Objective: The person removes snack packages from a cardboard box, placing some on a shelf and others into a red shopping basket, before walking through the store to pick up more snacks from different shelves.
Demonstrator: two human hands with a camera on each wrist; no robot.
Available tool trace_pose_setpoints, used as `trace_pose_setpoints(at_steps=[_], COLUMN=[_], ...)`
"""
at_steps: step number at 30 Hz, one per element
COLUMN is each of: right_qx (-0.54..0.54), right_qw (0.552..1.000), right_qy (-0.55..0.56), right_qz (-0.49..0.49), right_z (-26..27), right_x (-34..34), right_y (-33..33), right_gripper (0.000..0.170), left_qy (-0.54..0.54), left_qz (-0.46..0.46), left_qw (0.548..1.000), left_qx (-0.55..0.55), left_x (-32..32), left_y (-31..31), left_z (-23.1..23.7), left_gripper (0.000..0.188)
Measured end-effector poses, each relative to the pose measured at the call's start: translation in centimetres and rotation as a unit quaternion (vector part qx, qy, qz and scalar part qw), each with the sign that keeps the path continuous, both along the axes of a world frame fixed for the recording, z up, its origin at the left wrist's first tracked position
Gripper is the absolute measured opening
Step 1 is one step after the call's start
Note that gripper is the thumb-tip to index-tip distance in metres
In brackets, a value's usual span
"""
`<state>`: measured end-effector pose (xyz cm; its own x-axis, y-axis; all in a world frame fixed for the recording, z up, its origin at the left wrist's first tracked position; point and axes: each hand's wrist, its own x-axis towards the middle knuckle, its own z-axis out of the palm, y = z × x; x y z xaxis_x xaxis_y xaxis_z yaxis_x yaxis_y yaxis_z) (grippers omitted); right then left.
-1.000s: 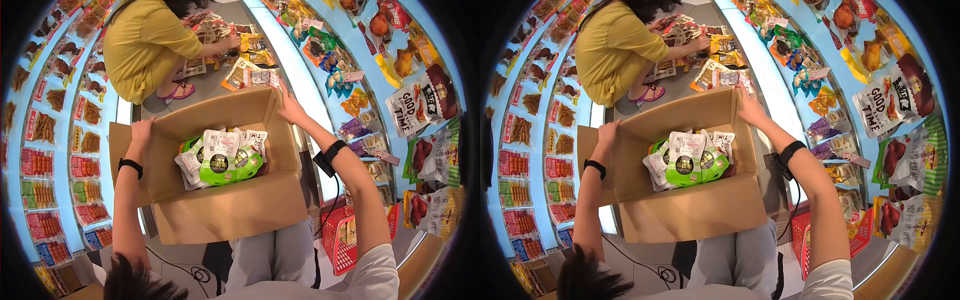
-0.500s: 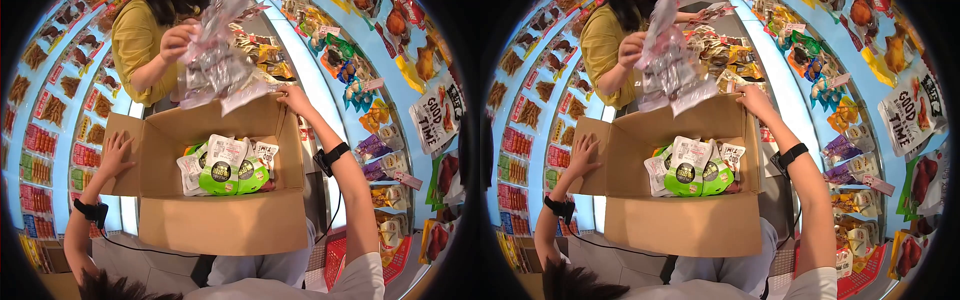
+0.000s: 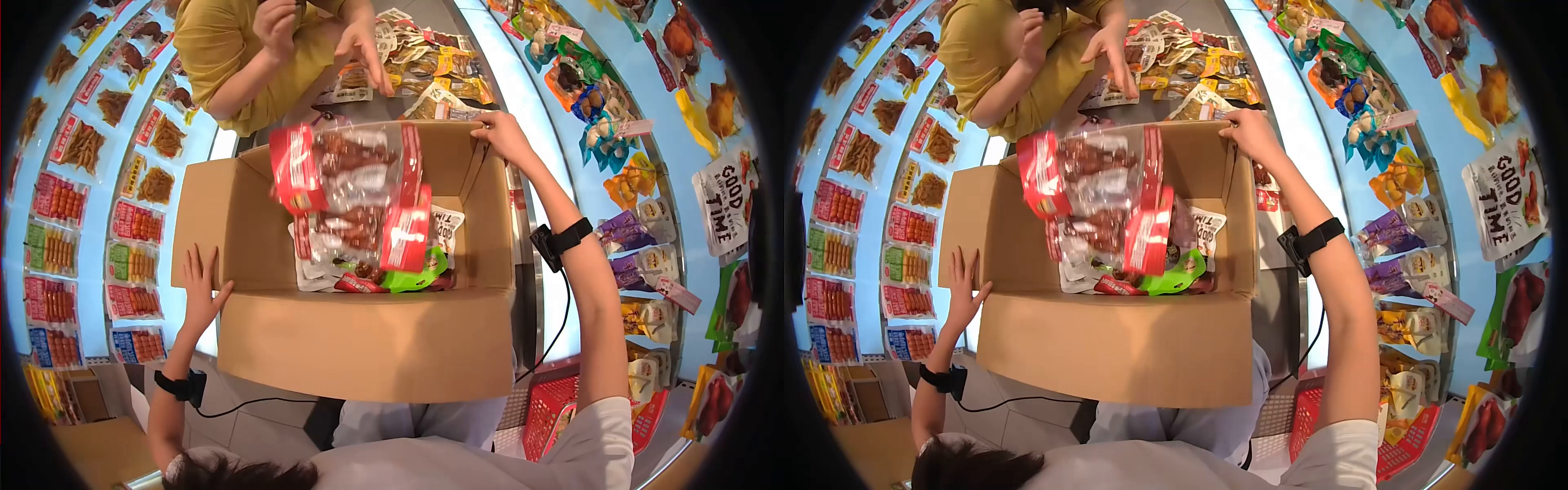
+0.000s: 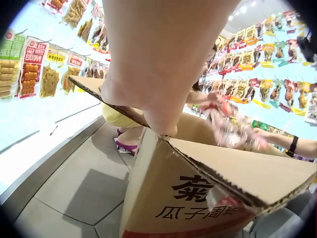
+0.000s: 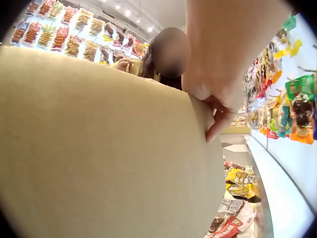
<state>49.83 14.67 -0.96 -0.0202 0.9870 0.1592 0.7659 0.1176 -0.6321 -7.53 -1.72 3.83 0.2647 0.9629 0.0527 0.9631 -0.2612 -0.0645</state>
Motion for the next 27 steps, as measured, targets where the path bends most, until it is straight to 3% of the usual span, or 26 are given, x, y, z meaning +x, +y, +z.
trace_pose_setpoints(at_steps=[2,5,7,9,12,15,19,21,23,25,27], right_qx=[-0.015,0.012,-0.038,-0.030,0.050,0.057,0.136,0.128,0.099,0.067,0.053], right_qw=[1.000,1.000,0.999,0.999,0.993,0.948,0.940,0.979,0.948,0.926,0.912], right_qy=[0.010,0.005,-0.026,-0.030,0.106,0.306,0.303,0.161,0.301,0.371,0.407], right_qz=[0.002,0.009,-0.001,-0.011,0.011,-0.067,-0.080,-0.019,0.002,0.002,0.006], right_z=[-0.1,-0.2,-0.6,-0.1,-0.3,0.3,-4.5,-5.6,-6.8,-7.5,-7.9], right_x=[0.2,0.1,0.3,0.4,1.9,3.3,3.1,1.1,-0.4,-1.9,-2.8], right_y=[0.1,-0.1,0.2,-0.3,-1.2,-4.1,-8.0,-11.9,-14.5,-16.0,-16.9], right_gripper=[0.029,0.028,0.030,0.033,0.037,0.040,0.049,0.050,0.046,0.046,0.045], left_qy=[0.014,-0.177,-0.174,-0.107,-0.040,-0.042,-0.053,-0.070,-0.106,-0.171,-0.163], left_qz=[0.011,0.009,-0.055,-0.137,-0.186,-0.190,-0.183,-0.198,-0.207,-0.214,-0.228], left_qw=[1.000,0.969,0.958,0.958,0.968,0.969,0.966,0.964,0.960,0.952,0.953], left_qx=[-0.011,-0.173,-0.220,-0.230,-0.164,-0.154,-0.176,-0.164,-0.157,-0.138,-0.114], left_x=[1.7,7.1,12.1,15.4,18.4,19.2,21.1,23.1,25.6,29.4,33.5], left_y=[-0.4,-3.4,-6.8,-9.3,-9.6,-8.5,-7.9,-7.6,-8.1,-8.6,-9.4], left_z=[1.4,4.6,5.5,4.1,2.7,1.8,2.2,2.1,2.0,1.6,1.4], left_gripper=[0.068,0.071,0.078,0.096,0.106,0.110,0.104,0.102,0.098,0.092,0.083])
